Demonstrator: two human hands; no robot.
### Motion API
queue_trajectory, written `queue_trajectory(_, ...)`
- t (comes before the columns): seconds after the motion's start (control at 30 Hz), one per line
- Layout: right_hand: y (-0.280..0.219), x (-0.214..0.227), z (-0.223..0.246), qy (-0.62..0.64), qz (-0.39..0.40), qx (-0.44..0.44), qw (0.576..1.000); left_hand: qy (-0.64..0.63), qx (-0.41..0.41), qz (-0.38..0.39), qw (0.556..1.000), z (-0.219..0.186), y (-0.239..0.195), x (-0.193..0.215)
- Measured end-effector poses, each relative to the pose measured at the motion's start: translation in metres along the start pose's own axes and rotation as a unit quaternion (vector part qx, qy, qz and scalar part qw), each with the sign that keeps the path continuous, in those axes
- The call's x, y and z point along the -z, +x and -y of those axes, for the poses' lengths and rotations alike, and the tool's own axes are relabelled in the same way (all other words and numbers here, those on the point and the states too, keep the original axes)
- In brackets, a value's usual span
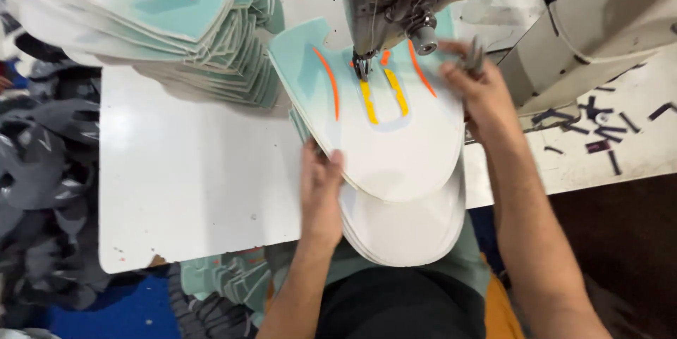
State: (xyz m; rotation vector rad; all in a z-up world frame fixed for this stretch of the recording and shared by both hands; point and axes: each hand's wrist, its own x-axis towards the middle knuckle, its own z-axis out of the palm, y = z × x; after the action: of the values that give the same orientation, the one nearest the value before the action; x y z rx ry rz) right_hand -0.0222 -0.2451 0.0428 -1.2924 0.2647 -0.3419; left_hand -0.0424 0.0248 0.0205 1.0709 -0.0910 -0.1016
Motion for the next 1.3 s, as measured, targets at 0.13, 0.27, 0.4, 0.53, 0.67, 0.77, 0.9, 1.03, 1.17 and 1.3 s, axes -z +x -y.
queue_trajectory(0.13,0.004,-0.015,-0.008,-0.139,0.008,-0.029,0.99,0.004,0.047,0.052,0.998,0.01,-0.003,-0.018)
queue_trajectory(0.27,0.007,-0.011,-0.024,-0.043,-0.007,0.028,0.999,0.057,-0.02,0.048,0.997,0.022,-0.001,-0.018)
queue_trajectory(0.4,0.026,-0.009,-0.03,-0.058,-0.042,0.025,0.997,-0.022,-0.02,0.029,0.999,0.02,0.007,-0.032)
queue_trajectory(0.53,0.039,-0.01,-0.032,-0.068,-0.055,0.036,0.996,-0.023,-0.032,0.0,0.999,0.017,0.022,-0.037)
queue_trajectory(0.67,0.047,-0.016,-0.027,-0.092,-0.054,0.036,0.994,-0.029,-0.048,-0.01,0.998,0.019,0.041,-0.038)
queue_trajectory(0.77,0.051,-0.017,-0.031,-0.099,-0.062,0.041,0.992,-0.033,-0.035,-0.005,0.999,0.018,0.052,-0.035)
queue_trajectory(0.9,0.053,-0.013,-0.041,-0.092,-0.059,0.069,0.992,0.029,-0.04,0.003,0.999,0.016,0.068,-0.029)
queue_trajectory(1.03,0.035,-0.015,-0.039,-0.076,-0.086,0.048,0.992,0.017,-0.017,-0.007,1.0,0.026,0.079,-0.017)
queue_trajectory(1.17,-0.001,-0.017,-0.035,-0.118,-0.115,0.078,0.983,-0.068,0.016,-0.024,0.997,0.024,0.066,-0.015)
queue_trajectory(1.3,-0.056,-0.03,-0.035,-0.139,-0.164,0.0,0.977,-0.013,0.045,-0.01,0.999,0.027,0.024,-0.032)
